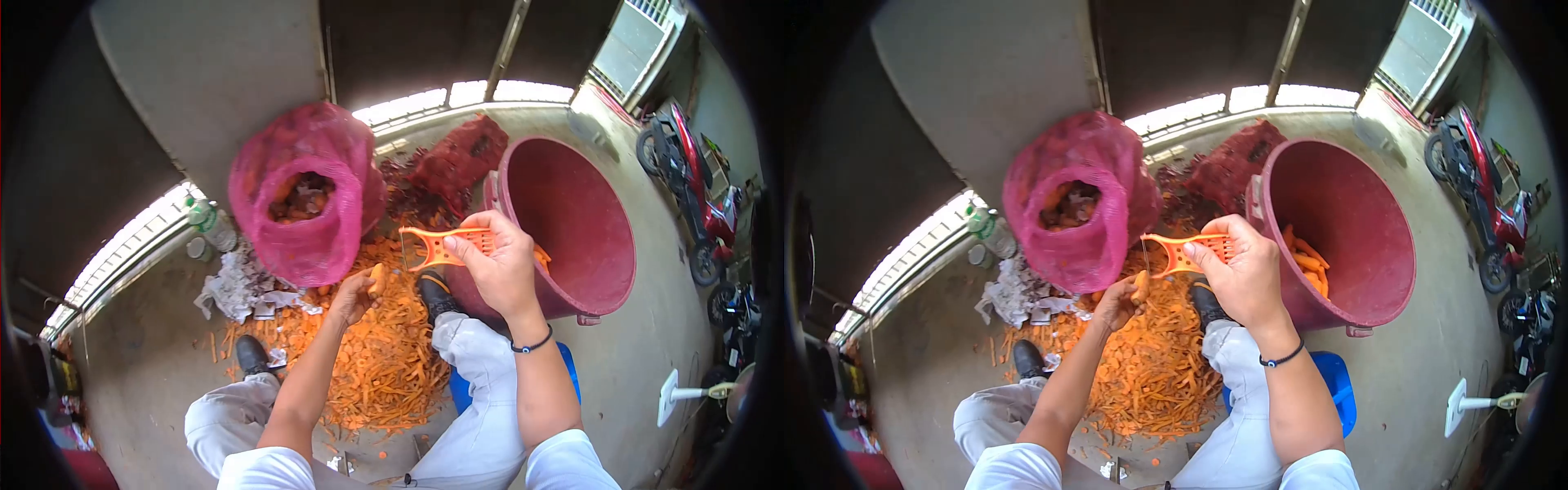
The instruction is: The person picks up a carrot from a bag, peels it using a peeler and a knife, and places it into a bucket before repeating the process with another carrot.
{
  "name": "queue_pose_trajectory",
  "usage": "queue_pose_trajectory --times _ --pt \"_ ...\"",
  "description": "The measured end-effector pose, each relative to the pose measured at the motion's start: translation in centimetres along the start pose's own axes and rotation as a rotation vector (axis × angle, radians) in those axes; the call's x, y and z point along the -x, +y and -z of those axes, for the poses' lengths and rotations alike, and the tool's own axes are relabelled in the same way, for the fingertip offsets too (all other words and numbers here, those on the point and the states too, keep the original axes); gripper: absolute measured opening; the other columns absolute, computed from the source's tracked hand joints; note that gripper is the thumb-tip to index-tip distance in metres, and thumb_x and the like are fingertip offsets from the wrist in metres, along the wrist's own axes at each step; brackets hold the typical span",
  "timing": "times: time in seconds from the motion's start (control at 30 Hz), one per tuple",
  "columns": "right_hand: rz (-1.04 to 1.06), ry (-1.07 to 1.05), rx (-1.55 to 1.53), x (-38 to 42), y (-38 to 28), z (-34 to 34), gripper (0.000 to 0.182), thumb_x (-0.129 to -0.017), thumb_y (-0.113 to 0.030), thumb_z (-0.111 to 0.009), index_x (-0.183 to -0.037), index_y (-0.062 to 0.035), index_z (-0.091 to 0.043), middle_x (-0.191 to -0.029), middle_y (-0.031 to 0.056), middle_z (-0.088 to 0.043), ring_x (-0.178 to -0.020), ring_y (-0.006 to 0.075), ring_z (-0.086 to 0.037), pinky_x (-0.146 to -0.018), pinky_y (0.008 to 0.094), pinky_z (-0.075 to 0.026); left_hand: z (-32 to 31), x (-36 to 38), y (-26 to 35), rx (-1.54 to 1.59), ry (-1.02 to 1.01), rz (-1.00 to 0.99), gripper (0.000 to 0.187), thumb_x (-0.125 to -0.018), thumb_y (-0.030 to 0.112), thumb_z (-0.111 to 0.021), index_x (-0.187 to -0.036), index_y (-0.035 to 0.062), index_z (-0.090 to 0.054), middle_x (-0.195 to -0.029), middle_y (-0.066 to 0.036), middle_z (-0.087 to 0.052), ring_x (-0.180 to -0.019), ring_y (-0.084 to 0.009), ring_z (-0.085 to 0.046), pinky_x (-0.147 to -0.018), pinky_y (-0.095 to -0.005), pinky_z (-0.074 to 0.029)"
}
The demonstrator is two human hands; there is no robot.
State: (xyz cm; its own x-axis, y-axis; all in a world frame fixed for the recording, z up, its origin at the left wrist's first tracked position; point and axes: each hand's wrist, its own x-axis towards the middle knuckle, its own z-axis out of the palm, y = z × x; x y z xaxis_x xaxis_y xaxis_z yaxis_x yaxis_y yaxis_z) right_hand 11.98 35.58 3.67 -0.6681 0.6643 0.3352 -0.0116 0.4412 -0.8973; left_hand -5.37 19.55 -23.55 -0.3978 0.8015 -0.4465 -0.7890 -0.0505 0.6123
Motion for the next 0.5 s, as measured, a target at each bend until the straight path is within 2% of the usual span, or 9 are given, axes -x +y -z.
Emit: queue_pose_trajectory --times 0.07,0.1,0.13,0.23,0.33,0.4,0.47,0.5 --pt "0.027 -0.111 0.027 0.6 -0.7 -1.2 0.018 -0.088 -0.007 -0.080 -0.096 0.0028 -0.067 -0.082 0.0088 -0.075 -0.077 0.0091 -0.072 -0.067 0.0262 -0.057 -1.8 4.1 4.4 0.174 -0.055 -0.032 0.044 -0.097 0.032 -0.065 -0.132 0.0058 -0.057 -0.089 -0.009 -0.066 -0.056 -0.0197 -0.061 -0.044 -0.0300 -0.042" --pt "0.023 -0.156 -0.004 1.1 -1.4 -1.9 0.018 -0.088 -0.007 -0.080 -0.096 0.0023 -0.067 -0.082 0.0085 -0.076 -0.076 0.0095 -0.072 -0.067 0.0266 -0.057 -2.0 5.3 6.3 0.100 -0.039 -0.036 0.038 -0.101 0.041 -0.057 -0.118 0.0072 -0.059 -0.084 -0.007 -0.061 -0.051 -0.0184 -0.053 -0.043 -0.0318 -0.038" --pt "0.040 -0.159 -0.016 1.4 -2.0 -2.6 0.018 -0.088 -0.007 -0.080 -0.096 0.0023 -0.067 -0.082 0.0085 -0.076 -0.076 0.0095 -0.072 -0.067 0.0266 -0.057 -2.3 6.7 8.1 0.093 -0.037 -0.056 0.038 -0.101 0.041 -0.057 -0.118 0.0072 -0.059 -0.084 -0.007 -0.061 -0.051 -0.0184 -0.053 -0.043 -0.0318 -0.038" --pt "0.016 -0.323 -0.040 2.4 -3.2 -4.5 0.016 -0.088 -0.006 -0.079 -0.097 0.0019 -0.067 -0.084 0.0087 -0.076 -0.080 0.0095 -0.073 -0.068 0.0262 -0.058 -3.9 12.1 12.0 0.073 -0.020 -0.059 0.033 -0.104 0.042 -0.051 -0.103 0.0089 -0.057 -0.080 -0.007 -0.057 -0.049 -0.0164 -0.049 -0.044 -0.0325 -0.033" --pt "0.034 -0.395 -0.203 3.9 -5.1 -7.0 0.018 -0.089 -0.003 -0.079 -0.101 0.0016 -0.066 -0.088 0.0047 -0.074 -0.080 0.0083 -0.070 -0.071 0.0249 -0.058 -4.6 17.4 13.9 0.248 -0.088 -0.093 0.033 -0.104 0.042 -0.051 -0.104 0.0089 -0.057 -0.079 -0.007 -0.058 -0.049 -0.0165 -0.049 -0.044 -0.0322 -0.032" --pt "0.052 -0.424 -0.249 4.8 -6.7 -7.8 0.019 -0.089 -0.002 -0.078 -0.103 0.0012 -0.065 -0.090 0.0047 -0.073 -0.082 0.0084 -0.070 -0.072 0.0245 -0.058 -5.6 21.5 15.2 0.195 -0.069 -0.098 0.032 -0.103 0.041 -0.052 -0.105 0.0096 -0.058 -0.080 -0.008 -0.060 -0.049 -0.0167 -0.048 -0.044 -0.0319 -0.033" --pt "0.048 -0.402 -0.454 5.6 -8.2 -8.2 0.017 -0.090 -0.003 -0.078 -0.102 0.0011 -0.066 -0.093 0.0052 -0.075 -0.083 0.0086 -0.070 -0.075 0.0248 -0.058 -8.2 26.1 16.3 0.072 0.069 -0.106 0.031 -0.103 0.040 -0.052 -0.107 0.0103 -0.060 -0.076 -0.006 -0.060 -0.049 -0.0165 -0.046 -0.045 -0.0307 -0.032" --pt "0.062 -0.429 -0.476 5.9 -8.9 -8.3 0.017 -0.091 -0.003 -0.078 -0.103 0.0004 -0.066 -0.095 0.0044 -0.074 -0.085 0.0085 -0.070 -0.076 0.0242 -0.058 -8.3 27.6 16.1 0.062 0.036 -0.121 0.031 -0.103 0.040 -0.051 -0.113 0.0125 -0.063 -0.069 0.000 -0.054 -0.054 -0.0144 -0.047 -0.046 -0.0294 -0.032"
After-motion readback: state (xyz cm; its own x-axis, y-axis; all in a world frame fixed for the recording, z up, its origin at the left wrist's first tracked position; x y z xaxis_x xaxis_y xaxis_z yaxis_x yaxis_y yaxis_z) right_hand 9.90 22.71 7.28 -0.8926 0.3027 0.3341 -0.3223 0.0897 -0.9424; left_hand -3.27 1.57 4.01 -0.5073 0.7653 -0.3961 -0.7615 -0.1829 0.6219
